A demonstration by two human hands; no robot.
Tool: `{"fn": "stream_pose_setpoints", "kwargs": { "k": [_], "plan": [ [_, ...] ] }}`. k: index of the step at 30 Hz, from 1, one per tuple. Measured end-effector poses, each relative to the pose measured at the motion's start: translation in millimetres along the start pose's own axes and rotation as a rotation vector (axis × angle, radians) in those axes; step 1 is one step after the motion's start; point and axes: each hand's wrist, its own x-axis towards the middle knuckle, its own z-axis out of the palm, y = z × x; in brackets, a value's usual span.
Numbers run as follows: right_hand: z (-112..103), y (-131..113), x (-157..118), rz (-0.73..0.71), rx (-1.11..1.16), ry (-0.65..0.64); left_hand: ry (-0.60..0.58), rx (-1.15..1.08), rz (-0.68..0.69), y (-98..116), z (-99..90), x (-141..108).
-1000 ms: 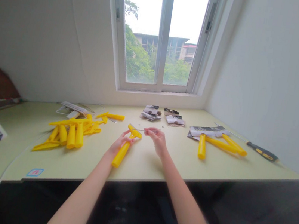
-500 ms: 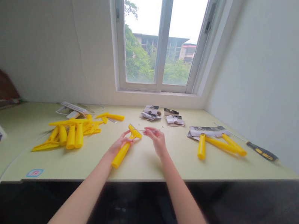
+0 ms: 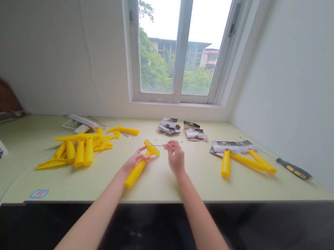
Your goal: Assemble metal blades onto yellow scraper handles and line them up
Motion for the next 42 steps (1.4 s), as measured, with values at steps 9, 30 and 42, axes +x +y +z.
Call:
{"fn": "stream_pose_setpoints", "kwargs": {
  "k": [9, 30, 42],
  "plan": [
    [-2, -6, -2, -0.103, -0.127, 0.056, -0.031, 0.017, -0.008, -2, -4.0, 1],
    [-7, -9, -2, -0.194, -0.192, 0.156, -0.039, 0.040, -0.037, 2, 2.4, -3],
    [-7, -9, -3, -0.102, -0.187, 0.195, -0.020, 0.050, -0.033, 3, 4.8, -5]
  ]
}}
